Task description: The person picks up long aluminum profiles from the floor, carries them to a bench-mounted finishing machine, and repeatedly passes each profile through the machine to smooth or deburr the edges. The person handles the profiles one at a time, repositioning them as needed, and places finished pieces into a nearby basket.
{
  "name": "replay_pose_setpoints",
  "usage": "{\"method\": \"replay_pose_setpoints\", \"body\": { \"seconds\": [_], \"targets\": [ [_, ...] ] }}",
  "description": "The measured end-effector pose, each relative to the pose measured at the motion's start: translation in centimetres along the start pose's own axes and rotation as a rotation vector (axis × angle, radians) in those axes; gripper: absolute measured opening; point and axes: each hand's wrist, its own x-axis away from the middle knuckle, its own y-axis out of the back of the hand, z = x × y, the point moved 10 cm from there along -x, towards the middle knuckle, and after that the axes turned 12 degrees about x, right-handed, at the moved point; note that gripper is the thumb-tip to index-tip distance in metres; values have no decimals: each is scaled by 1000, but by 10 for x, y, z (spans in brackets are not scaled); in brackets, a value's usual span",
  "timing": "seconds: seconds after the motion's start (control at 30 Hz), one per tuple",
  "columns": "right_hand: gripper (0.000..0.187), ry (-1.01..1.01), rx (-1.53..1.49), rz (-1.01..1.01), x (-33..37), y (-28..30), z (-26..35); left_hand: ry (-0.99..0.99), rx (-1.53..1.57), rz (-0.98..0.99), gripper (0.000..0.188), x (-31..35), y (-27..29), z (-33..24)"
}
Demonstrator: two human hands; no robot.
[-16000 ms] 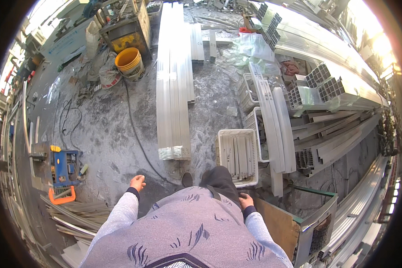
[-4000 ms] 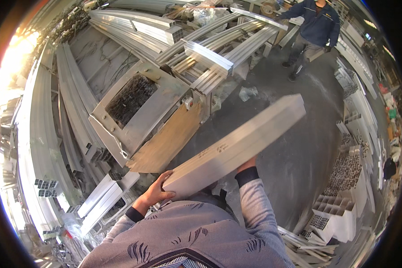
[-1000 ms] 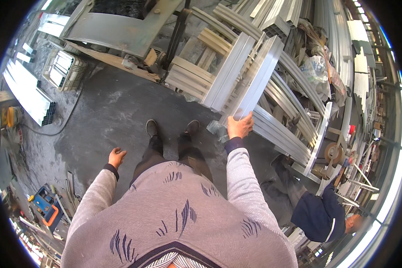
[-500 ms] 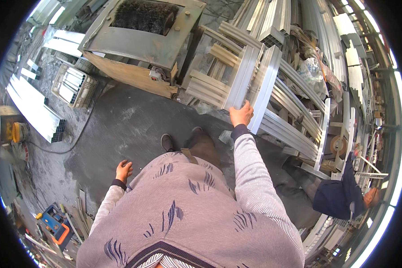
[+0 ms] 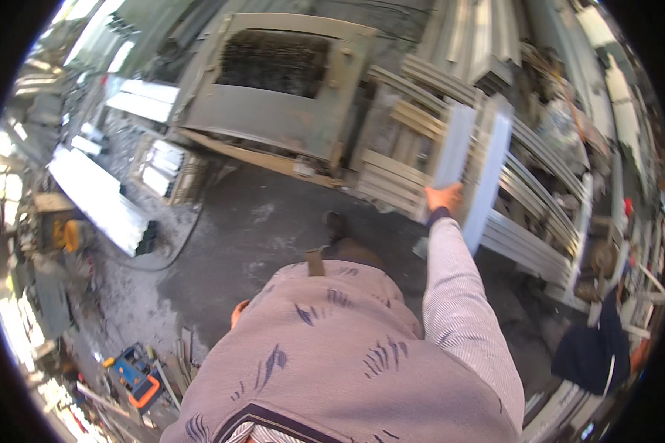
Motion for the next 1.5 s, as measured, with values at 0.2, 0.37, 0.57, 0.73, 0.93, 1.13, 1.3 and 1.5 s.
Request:
{"method": "replay_pose_setpoints", "body": {
  "seconds": [0.2,0.37,0.57,0.73,0.93,1.13,1.3,1.5],
  "targets": [
    [88,-53,-53,-54,-6,-9,-10,145,220,-45,64,12,-18,-59],
    [91,-52,-46,57,-18,-7,-21,130,325,-35,65,0,-28,-84],
    [60,-31,-718,197,-38,-2,-25,-21,179,-32,59,-37,-23,-106],
    [55,137,-1265,334,-10,59,44,-222,64,21,53,-69,0,-182],
    [79,531,-1548,611,180,178,241,-654,-39,262,59,-50,30,-380],
    [86,843,-1431,685,412,207,398,-1237,-182,436,90,56,54,-526],
    [87,920,-1465,982,535,202,452,-1136,-149,564,107,74,72,-522],
    [84,929,-1370,885,561,206,477,-1023,11,463,102,44,116,-498]
  ]
}}
